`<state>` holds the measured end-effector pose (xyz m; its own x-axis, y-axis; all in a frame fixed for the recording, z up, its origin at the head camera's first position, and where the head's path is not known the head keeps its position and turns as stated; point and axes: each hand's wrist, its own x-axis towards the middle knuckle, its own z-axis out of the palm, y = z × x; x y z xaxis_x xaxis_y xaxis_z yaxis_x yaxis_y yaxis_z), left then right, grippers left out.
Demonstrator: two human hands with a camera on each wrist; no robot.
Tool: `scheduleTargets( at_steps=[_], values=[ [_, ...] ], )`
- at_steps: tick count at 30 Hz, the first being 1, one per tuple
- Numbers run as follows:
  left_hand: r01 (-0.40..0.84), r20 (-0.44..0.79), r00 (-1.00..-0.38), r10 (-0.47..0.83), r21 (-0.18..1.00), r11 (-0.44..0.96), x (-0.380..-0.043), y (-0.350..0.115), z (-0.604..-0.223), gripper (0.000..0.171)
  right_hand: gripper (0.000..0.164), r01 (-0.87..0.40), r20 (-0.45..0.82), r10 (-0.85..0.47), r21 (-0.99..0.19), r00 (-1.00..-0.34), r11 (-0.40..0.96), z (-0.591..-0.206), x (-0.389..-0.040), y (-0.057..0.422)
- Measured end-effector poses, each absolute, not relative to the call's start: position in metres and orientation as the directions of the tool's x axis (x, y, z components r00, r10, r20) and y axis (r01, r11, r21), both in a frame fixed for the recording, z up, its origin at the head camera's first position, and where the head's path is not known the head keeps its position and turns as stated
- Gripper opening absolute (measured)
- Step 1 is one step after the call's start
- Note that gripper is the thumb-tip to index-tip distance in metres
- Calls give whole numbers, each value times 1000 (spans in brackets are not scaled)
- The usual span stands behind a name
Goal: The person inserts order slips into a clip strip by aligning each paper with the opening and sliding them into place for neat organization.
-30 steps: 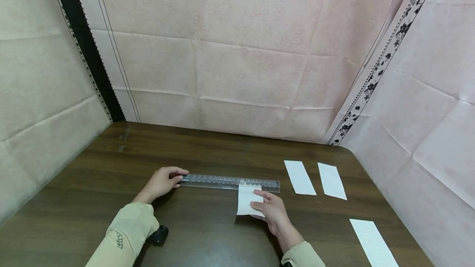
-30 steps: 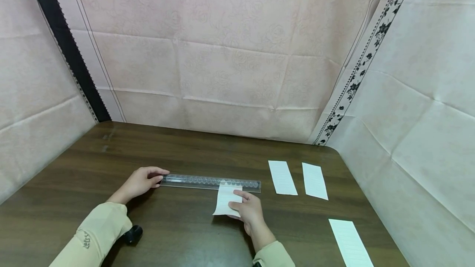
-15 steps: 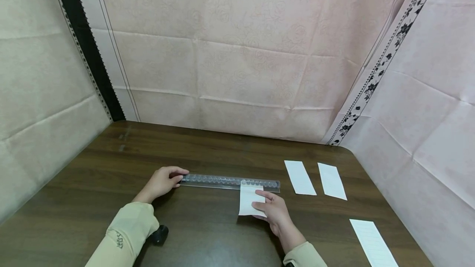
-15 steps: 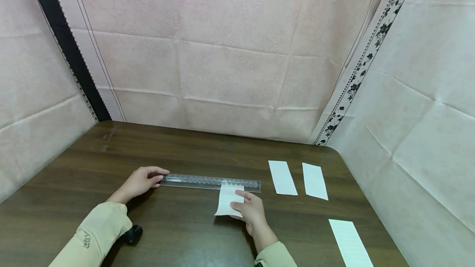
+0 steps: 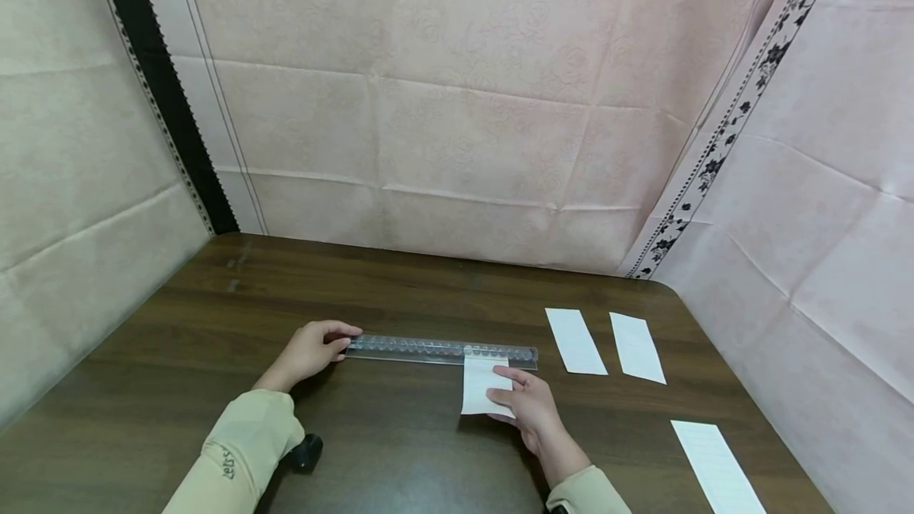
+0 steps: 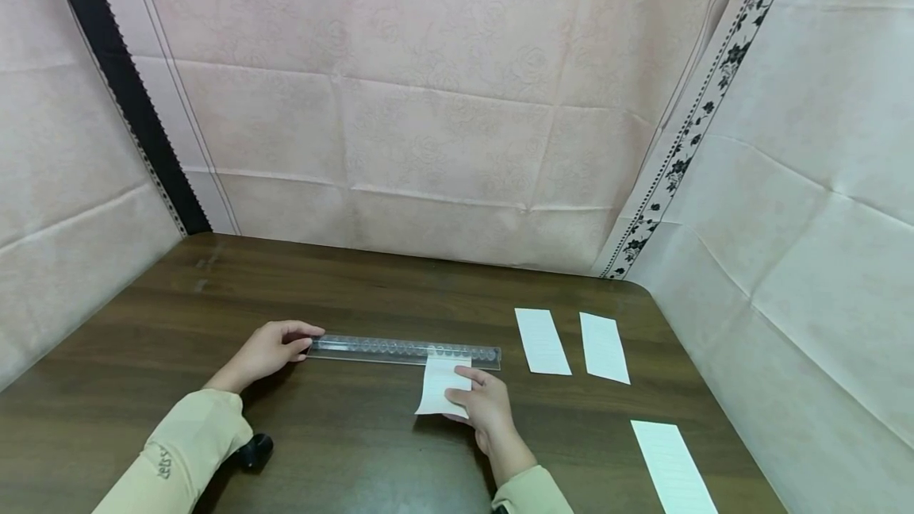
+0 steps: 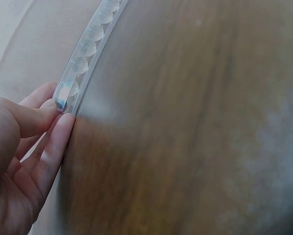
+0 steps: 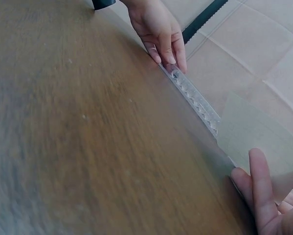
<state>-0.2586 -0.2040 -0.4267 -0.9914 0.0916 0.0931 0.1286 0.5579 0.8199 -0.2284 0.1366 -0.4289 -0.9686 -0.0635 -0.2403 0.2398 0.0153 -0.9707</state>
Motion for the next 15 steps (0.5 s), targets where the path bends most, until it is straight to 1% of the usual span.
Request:
scheduleTargets(
  at_steps=[6, 15],
  values=[
    [111, 82, -994, 77, 828, 550, -258, -204, -426, 23, 47, 240, -240, -58, -971, -969, 17, -429, -229, 139],
    [126, 93, -992, 89, 828, 547, -258, -203, -426, 22, 47, 241, -242, -56, -970, -969, 22, -429, -229, 141]
  ],
)
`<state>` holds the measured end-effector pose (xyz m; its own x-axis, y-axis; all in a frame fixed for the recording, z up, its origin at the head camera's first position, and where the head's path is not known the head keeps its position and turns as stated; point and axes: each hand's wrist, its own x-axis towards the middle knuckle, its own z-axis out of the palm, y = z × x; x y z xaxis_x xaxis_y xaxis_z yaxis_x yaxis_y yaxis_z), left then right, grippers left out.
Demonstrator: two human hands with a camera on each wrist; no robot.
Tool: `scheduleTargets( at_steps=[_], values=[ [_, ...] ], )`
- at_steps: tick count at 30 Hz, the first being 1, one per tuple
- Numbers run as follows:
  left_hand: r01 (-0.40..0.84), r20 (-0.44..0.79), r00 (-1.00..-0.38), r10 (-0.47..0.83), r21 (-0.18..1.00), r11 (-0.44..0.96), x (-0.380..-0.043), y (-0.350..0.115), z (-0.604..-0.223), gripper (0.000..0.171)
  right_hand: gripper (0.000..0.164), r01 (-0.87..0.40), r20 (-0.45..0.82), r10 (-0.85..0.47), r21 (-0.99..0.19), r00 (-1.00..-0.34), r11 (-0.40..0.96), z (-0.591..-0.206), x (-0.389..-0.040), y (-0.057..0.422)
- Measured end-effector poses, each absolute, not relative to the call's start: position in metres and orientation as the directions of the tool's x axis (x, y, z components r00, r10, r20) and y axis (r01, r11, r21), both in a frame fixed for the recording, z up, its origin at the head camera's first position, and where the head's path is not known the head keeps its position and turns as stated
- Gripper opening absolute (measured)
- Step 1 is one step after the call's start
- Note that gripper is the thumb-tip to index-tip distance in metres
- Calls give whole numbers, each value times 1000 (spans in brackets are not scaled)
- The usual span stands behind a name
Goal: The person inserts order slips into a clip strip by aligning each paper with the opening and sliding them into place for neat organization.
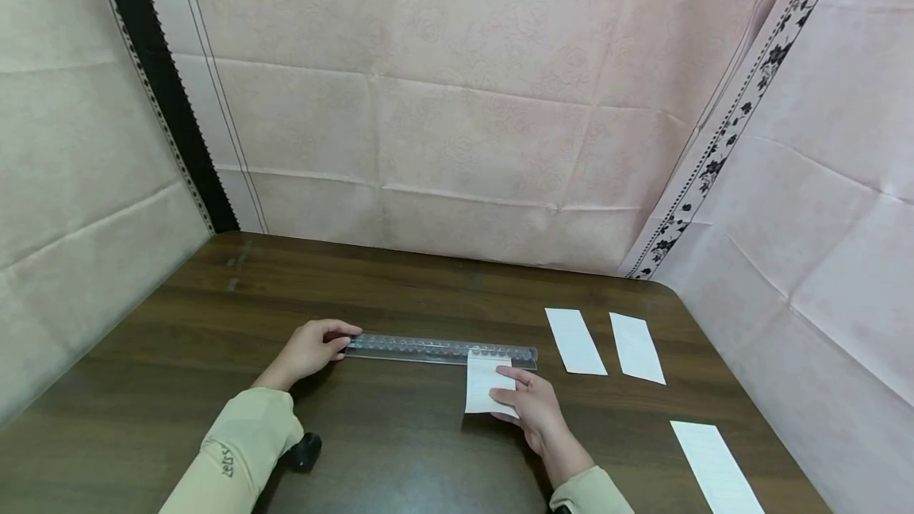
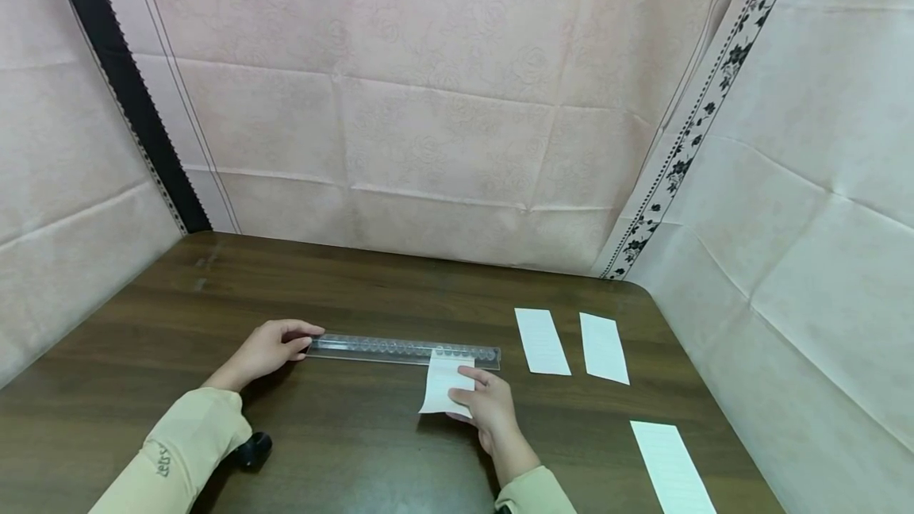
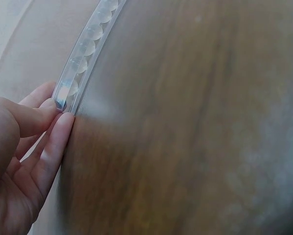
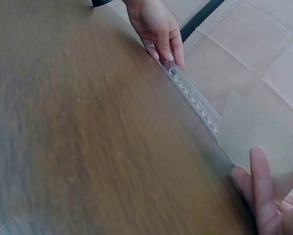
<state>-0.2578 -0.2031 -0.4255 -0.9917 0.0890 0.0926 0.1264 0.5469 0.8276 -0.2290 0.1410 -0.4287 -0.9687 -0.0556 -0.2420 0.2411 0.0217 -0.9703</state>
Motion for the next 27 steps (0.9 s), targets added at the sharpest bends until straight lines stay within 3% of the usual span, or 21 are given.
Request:
scheduleTargets(
  at_steps=[27],
  values=[
    [123, 86, -992, 93, 829, 545, -259, -203, -425, 22, 45, 238, -238, -30, -971, -971, 26, -430, -230, 153]
  ],
)
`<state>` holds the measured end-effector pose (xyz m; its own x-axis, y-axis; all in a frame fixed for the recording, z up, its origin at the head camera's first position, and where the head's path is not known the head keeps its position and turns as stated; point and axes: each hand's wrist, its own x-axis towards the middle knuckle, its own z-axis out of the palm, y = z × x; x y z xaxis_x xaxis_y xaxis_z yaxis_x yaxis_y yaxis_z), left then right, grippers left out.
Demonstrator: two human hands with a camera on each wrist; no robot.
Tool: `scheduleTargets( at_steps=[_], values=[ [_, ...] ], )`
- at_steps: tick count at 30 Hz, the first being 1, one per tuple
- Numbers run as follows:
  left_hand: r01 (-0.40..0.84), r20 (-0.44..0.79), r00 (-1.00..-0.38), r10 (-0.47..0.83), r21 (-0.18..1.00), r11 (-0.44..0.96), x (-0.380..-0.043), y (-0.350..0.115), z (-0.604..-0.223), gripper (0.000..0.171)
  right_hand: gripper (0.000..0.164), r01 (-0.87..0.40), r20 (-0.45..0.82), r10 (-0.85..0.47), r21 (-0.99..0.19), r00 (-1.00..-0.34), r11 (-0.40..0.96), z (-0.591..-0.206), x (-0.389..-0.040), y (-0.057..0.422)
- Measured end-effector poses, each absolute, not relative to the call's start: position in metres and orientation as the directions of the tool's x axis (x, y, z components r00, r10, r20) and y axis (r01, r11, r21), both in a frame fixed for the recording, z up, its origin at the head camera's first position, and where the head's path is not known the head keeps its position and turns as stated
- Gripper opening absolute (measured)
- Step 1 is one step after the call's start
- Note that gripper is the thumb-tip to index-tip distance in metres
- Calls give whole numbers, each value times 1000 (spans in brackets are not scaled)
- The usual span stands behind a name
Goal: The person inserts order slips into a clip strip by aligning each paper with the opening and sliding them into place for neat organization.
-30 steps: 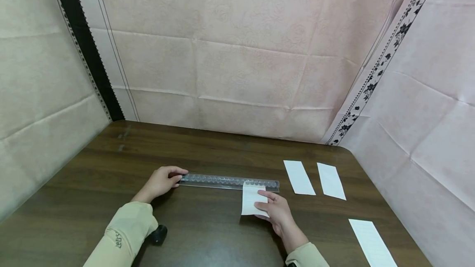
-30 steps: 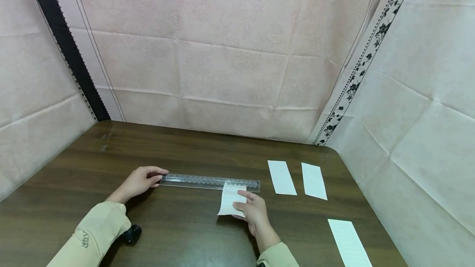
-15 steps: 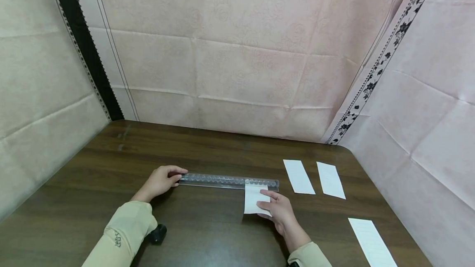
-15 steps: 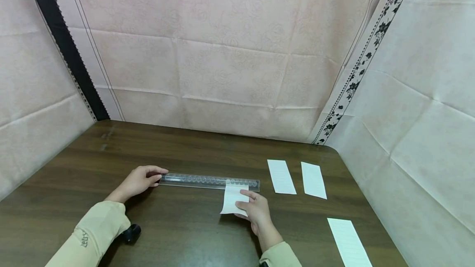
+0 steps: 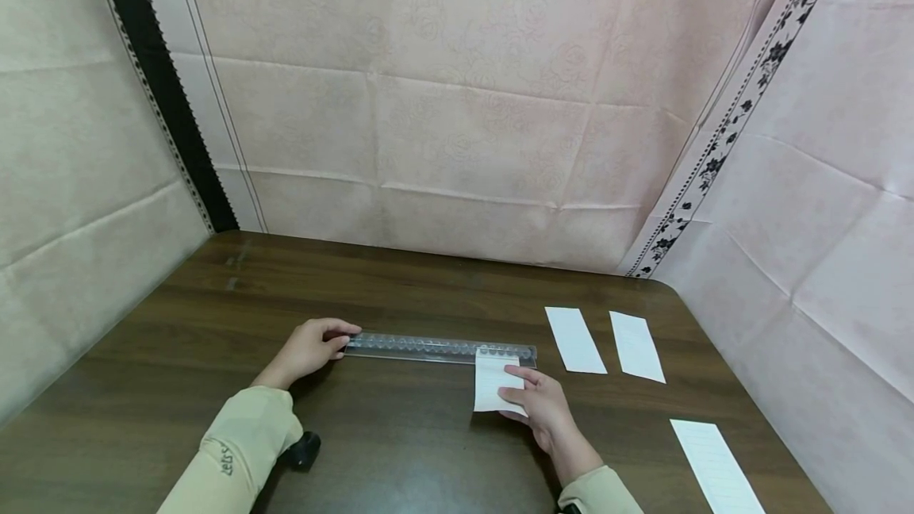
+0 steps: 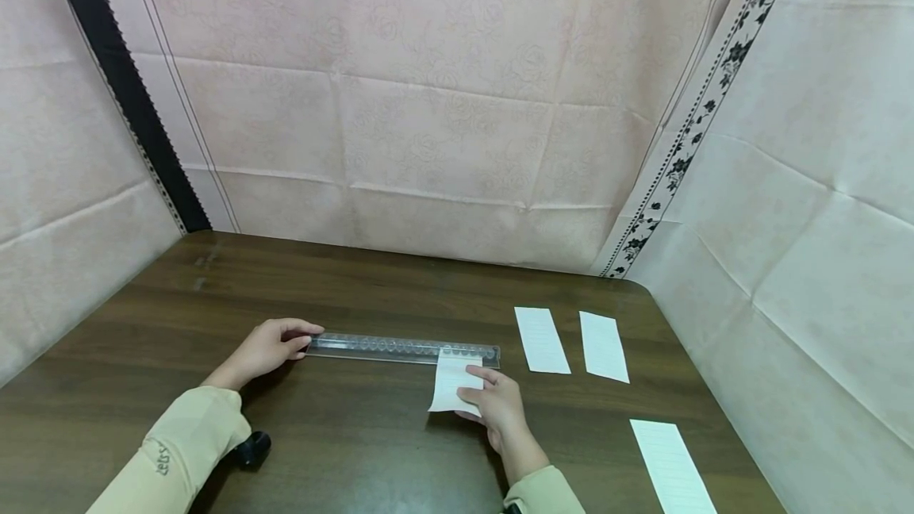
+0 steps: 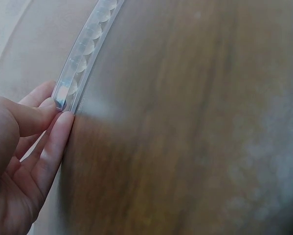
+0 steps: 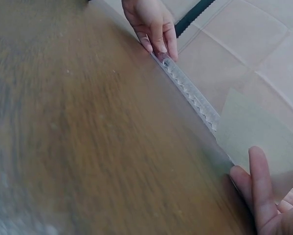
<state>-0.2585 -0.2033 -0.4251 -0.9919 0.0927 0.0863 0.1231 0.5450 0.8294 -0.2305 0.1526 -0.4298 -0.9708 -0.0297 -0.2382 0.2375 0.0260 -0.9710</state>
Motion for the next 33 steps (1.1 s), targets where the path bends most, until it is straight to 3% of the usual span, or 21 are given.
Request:
scheduleTargets(
  at_steps=[33],
  values=[
    [112, 78, -993, 84, 829, 548, -258, -202, -425, 23, 42, 252, -252, 5, -967, -968, 35, -428, -234, 169]
  ],
)
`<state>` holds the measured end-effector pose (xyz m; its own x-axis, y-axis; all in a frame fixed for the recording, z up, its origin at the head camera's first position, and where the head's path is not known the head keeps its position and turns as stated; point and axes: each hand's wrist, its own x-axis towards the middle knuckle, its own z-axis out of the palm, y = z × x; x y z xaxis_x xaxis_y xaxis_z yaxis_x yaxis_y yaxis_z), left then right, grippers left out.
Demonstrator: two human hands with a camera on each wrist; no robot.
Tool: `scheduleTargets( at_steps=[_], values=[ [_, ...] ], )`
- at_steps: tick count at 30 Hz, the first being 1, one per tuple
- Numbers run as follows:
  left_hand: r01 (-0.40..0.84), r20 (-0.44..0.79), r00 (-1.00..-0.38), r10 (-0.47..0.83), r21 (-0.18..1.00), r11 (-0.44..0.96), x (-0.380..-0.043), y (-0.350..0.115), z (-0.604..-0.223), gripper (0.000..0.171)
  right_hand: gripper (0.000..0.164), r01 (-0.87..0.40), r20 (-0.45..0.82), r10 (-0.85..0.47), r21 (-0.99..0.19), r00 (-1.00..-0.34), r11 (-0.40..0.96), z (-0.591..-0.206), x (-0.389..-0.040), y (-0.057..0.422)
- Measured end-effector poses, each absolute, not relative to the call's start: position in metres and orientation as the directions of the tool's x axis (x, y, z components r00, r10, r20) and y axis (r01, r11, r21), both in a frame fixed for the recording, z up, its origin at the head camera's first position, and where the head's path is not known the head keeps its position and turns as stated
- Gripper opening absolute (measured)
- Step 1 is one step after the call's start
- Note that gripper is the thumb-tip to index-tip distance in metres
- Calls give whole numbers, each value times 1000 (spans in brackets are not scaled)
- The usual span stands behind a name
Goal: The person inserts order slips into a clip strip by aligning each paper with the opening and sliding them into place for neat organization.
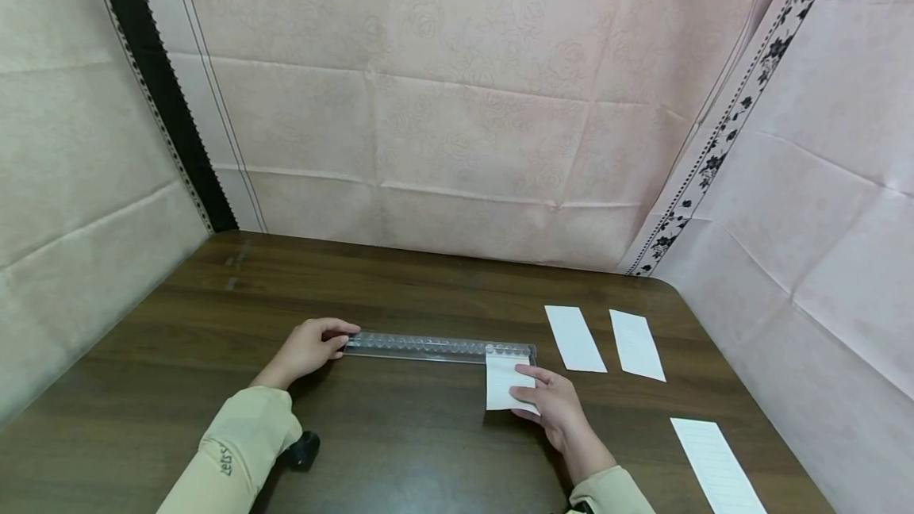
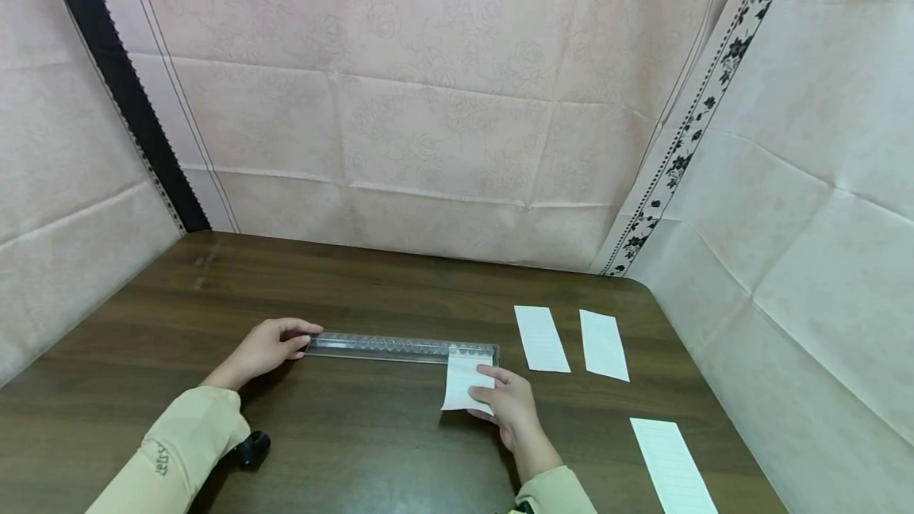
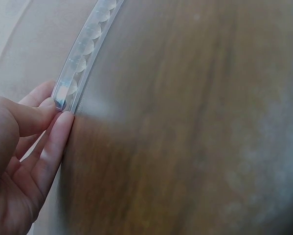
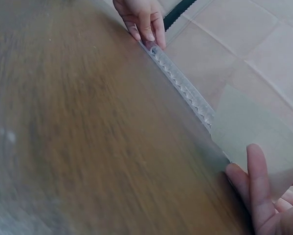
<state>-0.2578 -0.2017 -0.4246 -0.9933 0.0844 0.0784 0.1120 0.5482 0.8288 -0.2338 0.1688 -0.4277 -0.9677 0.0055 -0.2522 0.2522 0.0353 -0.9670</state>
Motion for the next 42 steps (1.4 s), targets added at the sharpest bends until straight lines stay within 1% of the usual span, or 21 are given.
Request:
scheduleTargets(
  at_steps=[19, 37, 40, 42],
  values=[
    [103, 72, -994, 77, 818, 566, -260, -202, -428, 23, 44, 255, -255, 8, -966, -967, 52, -429, -234, 176],
    [90, 64, -996, 67, 828, 554, -257, -201, -424, 23, 44, 255, -255, 8, -965, -967, 54, -428, -235, 177],
    [85, 60, -996, 63, 828, 555, -258, -201, -424, 23, 43, 258, -258, 15, -964, -966, 65, -427, -235, 177],
    [83, 59, -996, 61, 828, 554, -258, -201, -424, 23, 43, 252, -251, 26, -963, -968, 100, -426, -235, 178]
  ],
)
